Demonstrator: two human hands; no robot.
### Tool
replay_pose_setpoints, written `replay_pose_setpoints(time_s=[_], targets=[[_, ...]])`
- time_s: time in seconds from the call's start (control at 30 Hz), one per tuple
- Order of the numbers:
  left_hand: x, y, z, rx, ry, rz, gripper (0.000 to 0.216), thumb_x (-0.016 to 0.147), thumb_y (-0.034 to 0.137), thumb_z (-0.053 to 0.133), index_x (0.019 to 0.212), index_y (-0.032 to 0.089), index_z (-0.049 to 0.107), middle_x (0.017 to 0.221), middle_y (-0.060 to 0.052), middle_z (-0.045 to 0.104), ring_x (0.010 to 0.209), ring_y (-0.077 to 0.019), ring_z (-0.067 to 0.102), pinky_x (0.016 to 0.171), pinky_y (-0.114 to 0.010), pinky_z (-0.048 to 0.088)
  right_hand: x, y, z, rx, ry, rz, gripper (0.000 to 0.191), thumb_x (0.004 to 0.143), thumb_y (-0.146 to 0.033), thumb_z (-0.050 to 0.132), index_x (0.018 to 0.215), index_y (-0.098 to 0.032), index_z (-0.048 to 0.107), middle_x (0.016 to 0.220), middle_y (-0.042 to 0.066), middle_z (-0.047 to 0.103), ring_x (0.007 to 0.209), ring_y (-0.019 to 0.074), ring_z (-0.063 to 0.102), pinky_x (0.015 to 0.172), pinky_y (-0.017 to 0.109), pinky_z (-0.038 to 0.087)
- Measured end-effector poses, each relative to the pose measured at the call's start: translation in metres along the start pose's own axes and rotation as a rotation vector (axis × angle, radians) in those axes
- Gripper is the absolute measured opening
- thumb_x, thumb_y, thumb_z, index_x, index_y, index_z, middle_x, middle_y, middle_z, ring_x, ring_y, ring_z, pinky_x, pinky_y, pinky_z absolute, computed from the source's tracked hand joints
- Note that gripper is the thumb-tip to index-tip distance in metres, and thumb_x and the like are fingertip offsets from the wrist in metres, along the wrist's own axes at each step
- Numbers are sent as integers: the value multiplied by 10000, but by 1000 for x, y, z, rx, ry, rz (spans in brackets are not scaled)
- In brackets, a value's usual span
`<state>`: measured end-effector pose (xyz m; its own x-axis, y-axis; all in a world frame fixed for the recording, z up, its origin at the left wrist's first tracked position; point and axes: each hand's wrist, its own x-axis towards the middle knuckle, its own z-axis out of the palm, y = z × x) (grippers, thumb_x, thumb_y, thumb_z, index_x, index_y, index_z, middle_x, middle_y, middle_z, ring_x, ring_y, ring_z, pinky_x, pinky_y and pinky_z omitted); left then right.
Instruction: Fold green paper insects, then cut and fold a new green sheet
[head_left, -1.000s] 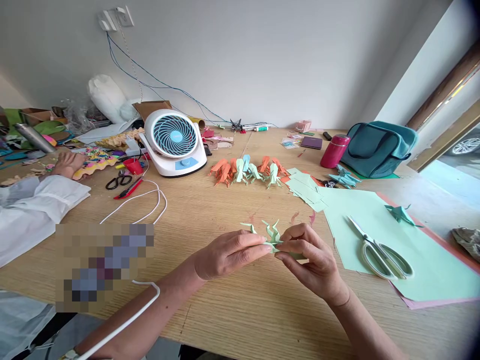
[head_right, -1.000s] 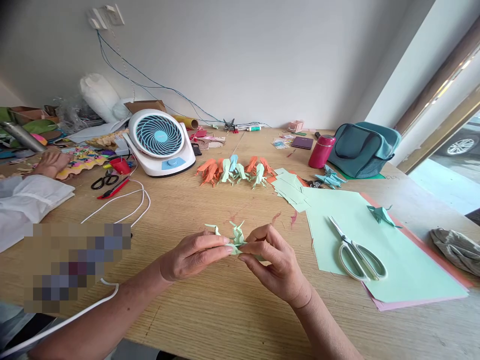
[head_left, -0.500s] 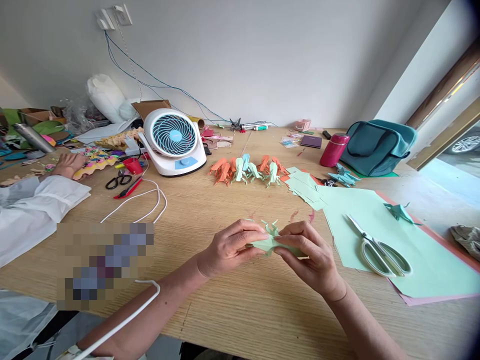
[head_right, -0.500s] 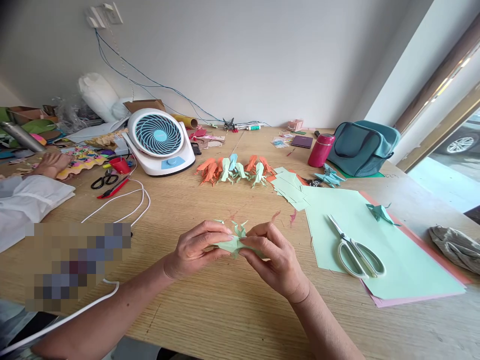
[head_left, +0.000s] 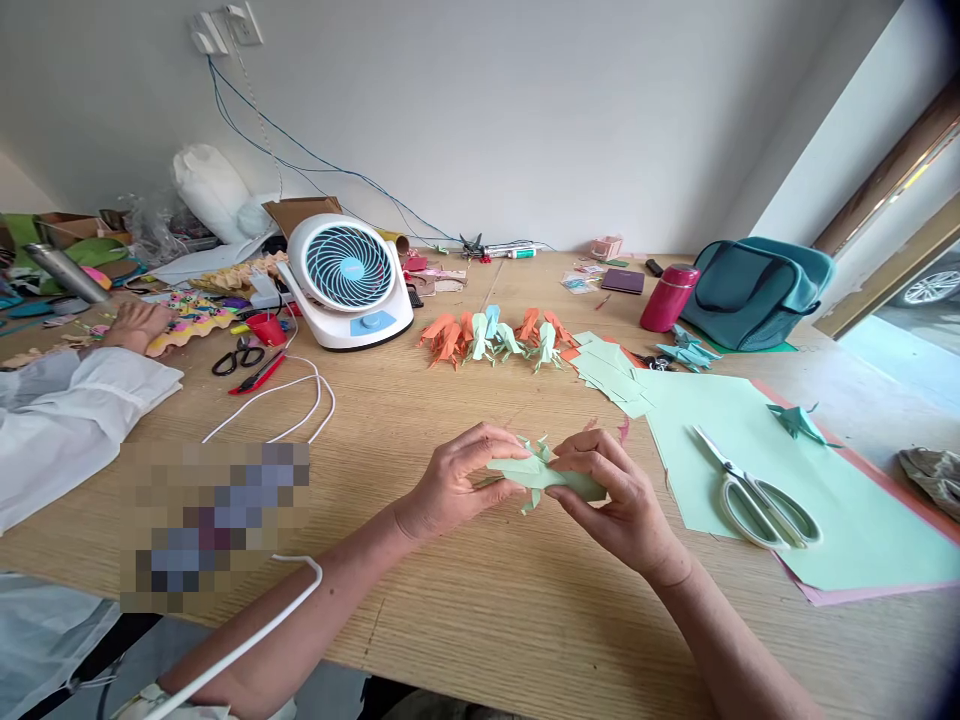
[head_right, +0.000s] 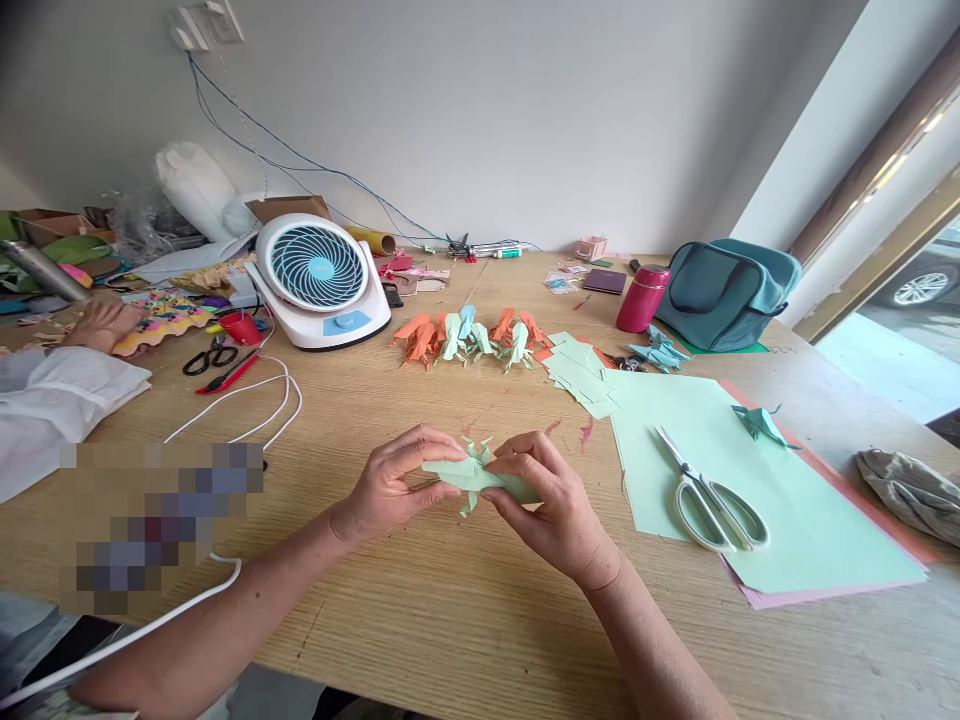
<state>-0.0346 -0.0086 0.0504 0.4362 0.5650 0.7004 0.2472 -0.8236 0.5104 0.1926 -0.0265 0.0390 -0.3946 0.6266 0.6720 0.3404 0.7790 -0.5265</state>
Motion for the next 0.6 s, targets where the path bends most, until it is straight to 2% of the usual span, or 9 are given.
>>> replay_pose_setpoints(time_s=[0.23, 0.6], targets=[[-1, -2, 0, -15, -22, -46, 261, 807, 223, 733, 1061, 180, 685, 985, -85, 688, 945, -180, 656, 839, -304, 537, -2, -3, 9, -28, 44, 77, 220, 856, -166, 656, 1061, -223, 598, 968, 70, 579, 880, 206, 590, 745, 346, 506], [-1, 0, 4, -29, -6, -79, 241, 808, 246, 735, 1033, 182, 681, 996, -81, 697, 955, -180, 651, 850, -314, 529, 0, -3, 10, 11, 46, 68, 195, 866, -156, 630, 1049, -220, 613, 949, 71, 572, 873, 207, 577, 756, 355, 497]])
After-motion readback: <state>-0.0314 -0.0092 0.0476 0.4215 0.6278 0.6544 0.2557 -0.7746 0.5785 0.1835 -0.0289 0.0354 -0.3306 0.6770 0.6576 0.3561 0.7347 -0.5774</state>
